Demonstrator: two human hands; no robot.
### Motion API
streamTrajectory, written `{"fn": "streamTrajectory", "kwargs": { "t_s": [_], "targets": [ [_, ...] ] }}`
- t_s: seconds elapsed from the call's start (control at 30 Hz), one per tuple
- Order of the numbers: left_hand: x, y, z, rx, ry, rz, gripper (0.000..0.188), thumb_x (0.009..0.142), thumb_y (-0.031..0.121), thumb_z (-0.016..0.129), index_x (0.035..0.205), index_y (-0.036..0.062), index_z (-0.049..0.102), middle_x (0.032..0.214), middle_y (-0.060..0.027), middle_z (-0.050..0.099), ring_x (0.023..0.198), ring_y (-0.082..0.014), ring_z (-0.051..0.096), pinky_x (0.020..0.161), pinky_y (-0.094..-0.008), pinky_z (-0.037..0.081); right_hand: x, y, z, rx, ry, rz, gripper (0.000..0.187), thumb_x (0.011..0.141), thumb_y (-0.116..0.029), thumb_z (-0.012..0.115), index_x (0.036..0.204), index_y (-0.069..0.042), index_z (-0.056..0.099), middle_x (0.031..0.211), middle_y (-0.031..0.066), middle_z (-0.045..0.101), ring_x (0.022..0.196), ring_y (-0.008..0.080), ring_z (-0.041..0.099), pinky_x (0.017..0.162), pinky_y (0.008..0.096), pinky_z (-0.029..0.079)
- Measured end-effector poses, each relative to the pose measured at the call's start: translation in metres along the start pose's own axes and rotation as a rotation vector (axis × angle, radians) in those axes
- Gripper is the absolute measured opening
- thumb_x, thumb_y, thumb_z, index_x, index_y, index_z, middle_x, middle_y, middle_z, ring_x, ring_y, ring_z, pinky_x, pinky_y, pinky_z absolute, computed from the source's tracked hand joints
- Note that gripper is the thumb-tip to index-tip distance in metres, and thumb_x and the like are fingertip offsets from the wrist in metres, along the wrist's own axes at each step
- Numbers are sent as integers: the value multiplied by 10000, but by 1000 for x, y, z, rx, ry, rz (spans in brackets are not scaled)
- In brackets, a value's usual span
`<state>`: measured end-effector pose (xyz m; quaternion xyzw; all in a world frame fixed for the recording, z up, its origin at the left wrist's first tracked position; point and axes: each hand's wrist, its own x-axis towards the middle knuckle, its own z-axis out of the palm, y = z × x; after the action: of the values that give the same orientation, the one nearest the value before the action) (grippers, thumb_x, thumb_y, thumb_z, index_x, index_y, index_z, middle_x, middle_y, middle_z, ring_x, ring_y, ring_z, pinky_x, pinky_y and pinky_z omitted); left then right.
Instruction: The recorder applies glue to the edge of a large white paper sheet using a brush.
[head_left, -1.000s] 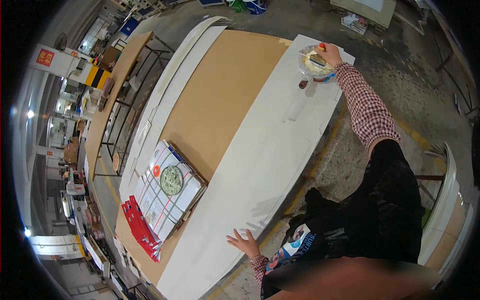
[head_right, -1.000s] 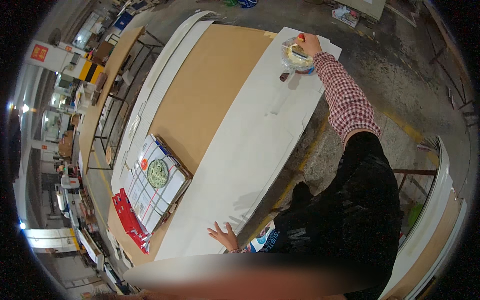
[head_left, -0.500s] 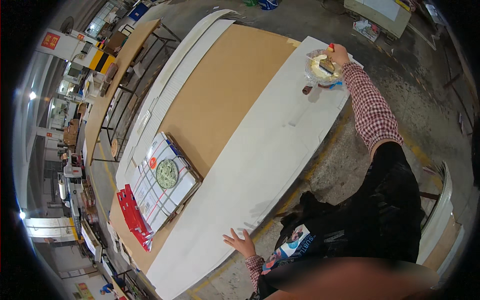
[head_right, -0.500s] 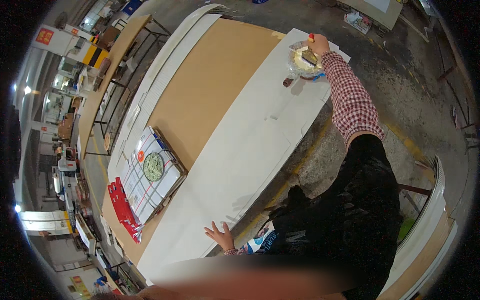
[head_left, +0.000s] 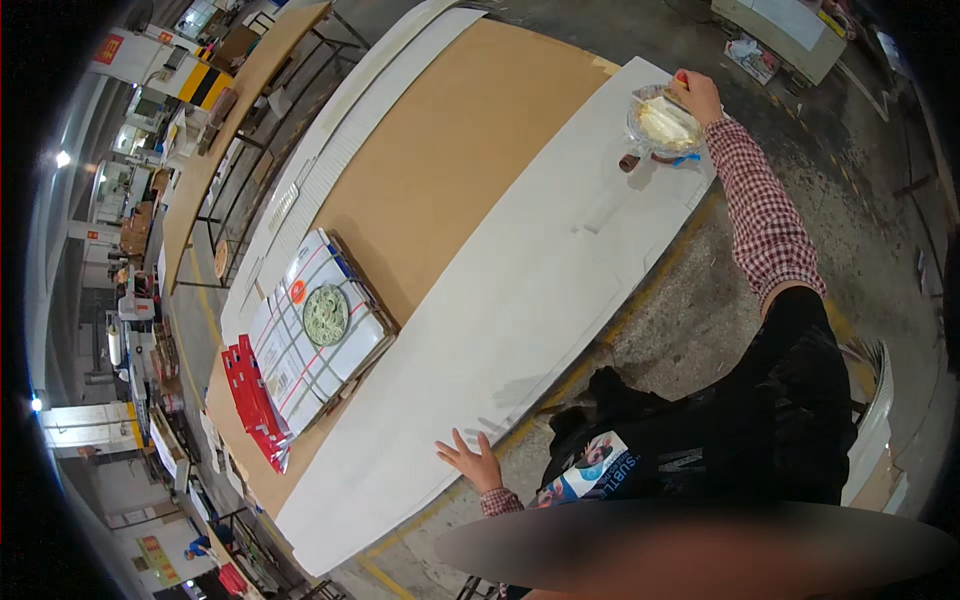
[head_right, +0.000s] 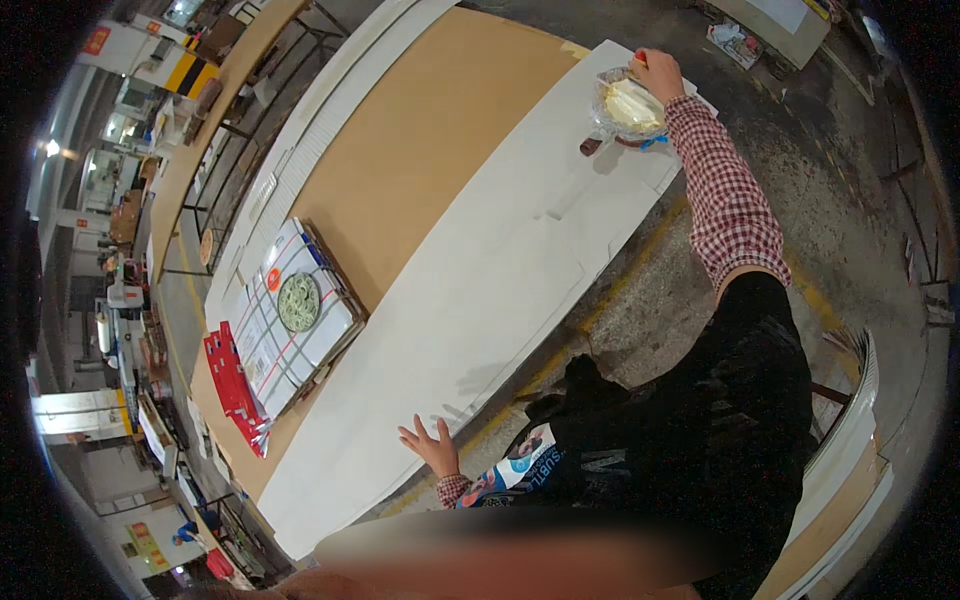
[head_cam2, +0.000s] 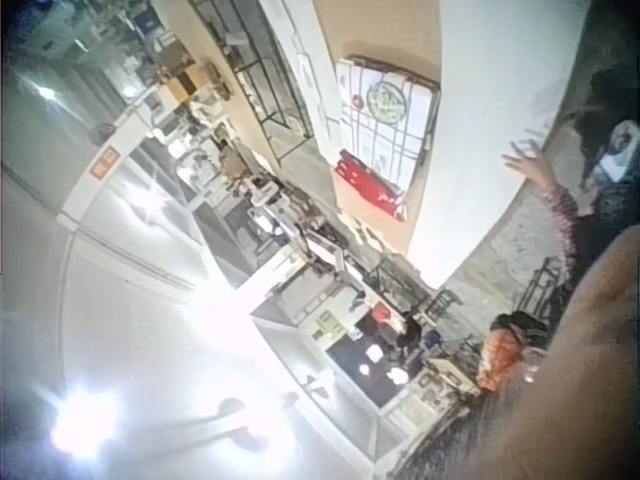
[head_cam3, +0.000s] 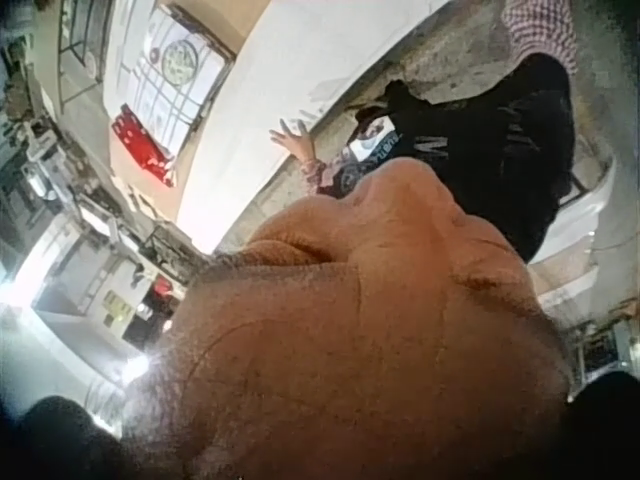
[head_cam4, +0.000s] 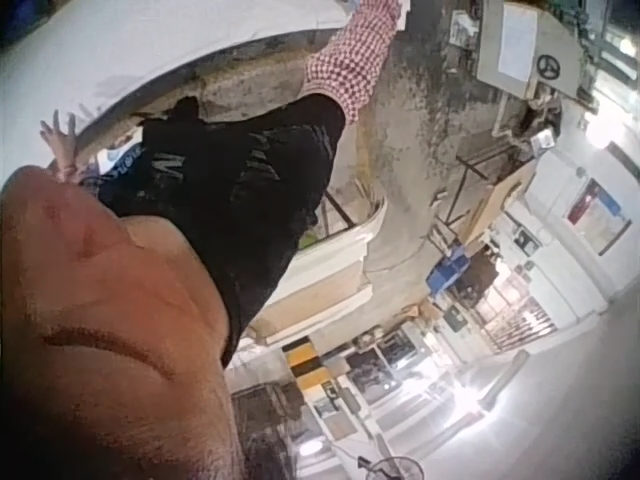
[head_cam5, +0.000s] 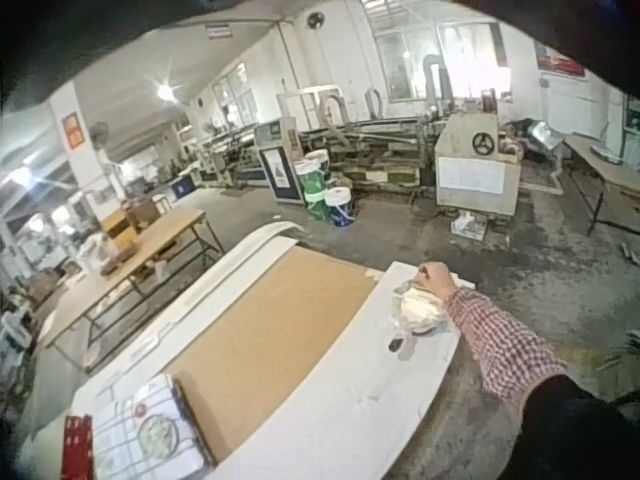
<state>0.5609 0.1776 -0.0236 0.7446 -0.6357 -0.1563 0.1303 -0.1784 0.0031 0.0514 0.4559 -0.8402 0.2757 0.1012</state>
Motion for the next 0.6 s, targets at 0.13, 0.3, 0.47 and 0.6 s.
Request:
{"fn": "streamTrajectory", "kwargs": {
  "t_s": [0.13,0.3,0.47,0.6],
  "targets": [
    [-3,-5,2,9,-13,-3,595,843,288,648,1355,94,415,1479,-296,120,1342,-518,117,1045,-581,244,-16,-6,8,5,-38,-51,300,837,-291,631,921,-3,637,845,207,632,764,333,617,688,417,484],
    [-11,-16,-1,-19,-19,-28,584,847,307,648,1345,90,433,1481,-288,129,1350,-505,115,1042,-577,250,-23,-14,11,-35,-75,-58,319,830,-309,635,912,-1,645,804,217,631,732,349,618,676,416,484],
    [-9,-45,-9,-44,-23,-45,588,853,317,644,1348,83,430,1479,-289,132,1354,-499,111,1044,-573,248,-24,-17,-6,100,57,-6,339,840,-347,626,912,-17,653,825,216,645,775,347,638,675,422,488],
    [-15,-93,-16,-4,26,-67,592,845,315,652,1339,71,438,1466,-303,157,1346,-501,137,1057,-565,234,-41,-34,-22,463,84,341,346,861,-363,638,914,-21,655,806,116,675,714,215,674,611,323,531]
  ]
}}
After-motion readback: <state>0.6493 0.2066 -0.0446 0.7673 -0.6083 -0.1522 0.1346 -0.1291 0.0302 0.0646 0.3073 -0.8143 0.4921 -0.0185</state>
